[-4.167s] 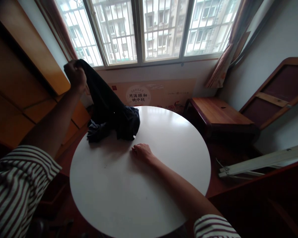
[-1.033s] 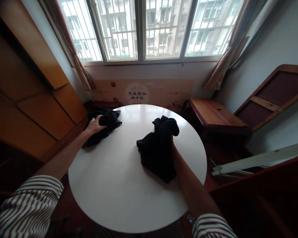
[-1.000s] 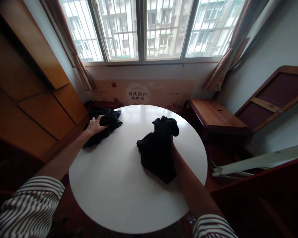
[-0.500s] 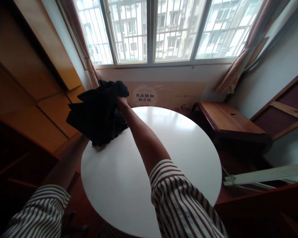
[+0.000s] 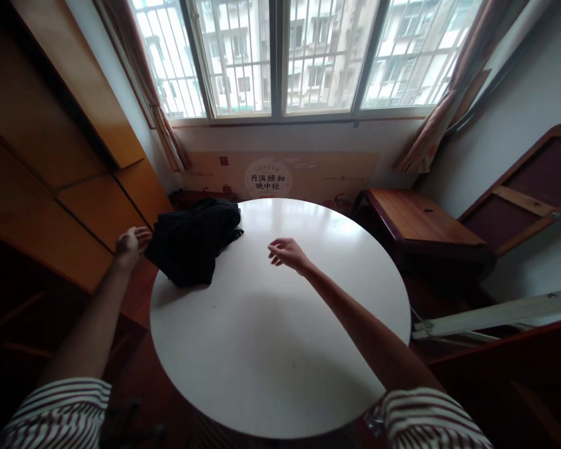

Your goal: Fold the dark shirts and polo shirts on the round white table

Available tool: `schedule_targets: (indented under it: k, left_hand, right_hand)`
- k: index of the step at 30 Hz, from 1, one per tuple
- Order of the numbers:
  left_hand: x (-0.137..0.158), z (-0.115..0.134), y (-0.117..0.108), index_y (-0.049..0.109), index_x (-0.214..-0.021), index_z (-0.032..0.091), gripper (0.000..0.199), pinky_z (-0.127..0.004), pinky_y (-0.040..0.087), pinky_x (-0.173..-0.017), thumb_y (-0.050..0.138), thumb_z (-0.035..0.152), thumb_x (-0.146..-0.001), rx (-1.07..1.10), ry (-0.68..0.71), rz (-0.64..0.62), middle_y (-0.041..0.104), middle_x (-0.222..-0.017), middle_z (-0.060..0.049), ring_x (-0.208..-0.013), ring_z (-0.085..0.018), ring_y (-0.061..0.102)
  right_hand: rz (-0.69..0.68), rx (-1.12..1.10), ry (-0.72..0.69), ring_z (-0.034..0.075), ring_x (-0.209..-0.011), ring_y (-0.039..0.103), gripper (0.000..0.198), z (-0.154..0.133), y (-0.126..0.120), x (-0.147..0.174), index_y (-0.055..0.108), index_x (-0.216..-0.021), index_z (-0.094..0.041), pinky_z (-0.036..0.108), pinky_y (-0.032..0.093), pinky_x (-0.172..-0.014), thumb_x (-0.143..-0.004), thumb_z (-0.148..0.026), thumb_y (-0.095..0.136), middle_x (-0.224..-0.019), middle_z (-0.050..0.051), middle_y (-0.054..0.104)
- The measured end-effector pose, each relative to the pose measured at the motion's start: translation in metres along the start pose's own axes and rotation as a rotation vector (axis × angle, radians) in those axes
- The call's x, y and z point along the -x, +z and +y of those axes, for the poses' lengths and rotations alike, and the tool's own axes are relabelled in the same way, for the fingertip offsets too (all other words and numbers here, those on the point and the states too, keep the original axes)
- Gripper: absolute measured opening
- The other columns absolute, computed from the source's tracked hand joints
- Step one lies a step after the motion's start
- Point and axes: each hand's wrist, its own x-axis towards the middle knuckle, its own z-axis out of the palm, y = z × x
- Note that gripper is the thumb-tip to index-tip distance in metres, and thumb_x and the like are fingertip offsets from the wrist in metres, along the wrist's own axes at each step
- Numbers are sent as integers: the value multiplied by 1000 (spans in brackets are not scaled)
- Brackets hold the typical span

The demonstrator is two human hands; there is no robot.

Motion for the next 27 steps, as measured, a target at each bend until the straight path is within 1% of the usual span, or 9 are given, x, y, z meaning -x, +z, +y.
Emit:
schedule_targets:
  k: [2, 5, 7, 10, 13, 15, 20, 23, 27]
  left_hand:
    - [9, 8, -7, 61, -120, 11, 35, -39, 53, -92, 34, 20, -98, 57, 51, 199, 63, -119, -13, -109, -25, 62]
    - [43, 42, -1, 64, -111, 19, 28, -35, 48, -100, 40, 25, -97, 217, 404, 336, 63, -117, -9, -112, -23, 59]
    - [78, 72, 21, 65, -104, 21, 26, -35, 49, -99, 41, 29, -99, 317, 657, 170, 66, -105, -6, -104, -21, 63]
    - [129, 103, 78, 65, -106, 21, 24, -34, 53, -95, 45, 32, -99, 405, 906, -258, 68, -101, -6, -98, -19, 66]
    - [160, 102, 135, 60, -124, 18, 34, -38, 50, -103, 46, 38, -100, 384, 983, -575, 66, -122, -11, -115, -22, 63]
    - [166, 90, 157, 52, -138, 16, 49, -41, 43, -111, 49, 45, -98, 299, 1005, -705, 57, -139, -15, -131, -26, 53]
    - [162, 70, 159, 31, -156, 18, 85, -49, 21, -123, 54, 67, -89, 16, 1041, -887, 31, -160, -15, -150, -31, 26]
    - [163, 72, 155, 25, -158, 17, 96, -51, 13, -123, 49, 76, -86, -117, 1052, -931, 23, -163, -15, -151, -32, 20]
    - [166, 73, 157, 18, -160, 15, 112, -50, 10, -123, 51, 84, -77, -195, 1056, -933, 16, -164, -16, -152, -33, 14]
  right_hand:
    - [37, 116, -78, 17, -52, 65, 23, 17, -25, 36, 67, -80, -15, 27, 52, -48, -83, -37, 71, -68, 8, 70]
    - [147, 285, -151, 18, -52, 64, 29, 40, -50, 70, 66, -78, -17, 30, 51, -50, -87, -44, 63, -65, 7, 68]
    - [256, 477, -231, 18, -52, 62, 31, 54, -59, 78, 66, -77, -18, 31, 51, -54, -91, -44, 56, -63, 6, 66]
    - [343, 787, -392, 19, -61, 63, 35, 74, -69, 73, 66, -74, -19, 32, 51, -63, -96, -38, 47, -70, 8, 67]
    - [308, 881, -509, 25, -86, 67, 35, 91, -74, 66, 70, -87, -18, 38, 54, -81, -98, -39, 45, -93, 13, 70]
    - [234, 892, -526, 28, -106, 65, 39, 97, -75, 64, 71, -107, -15, 42, 53, -94, -97, -45, 47, -113, 17, 68]
    - [-134, 1058, -379, 37, -144, 35, 92, 93, -65, 63, 44, -150, -12, 55, 29, -118, -83, -75, 55, -156, 20, 38]
    - [-200, 1121, -320, 35, -150, 23, 108, 89, -60, 61, 28, -158, -13, 56, 16, -122, -79, -84, 49, -162, 18, 26]
    - [-220, 1175, -301, 35, -151, 19, 118, 90, -58, 61, 15, -161, -11, 56, 12, -122, -77, -88, 46, -163, 19, 17]
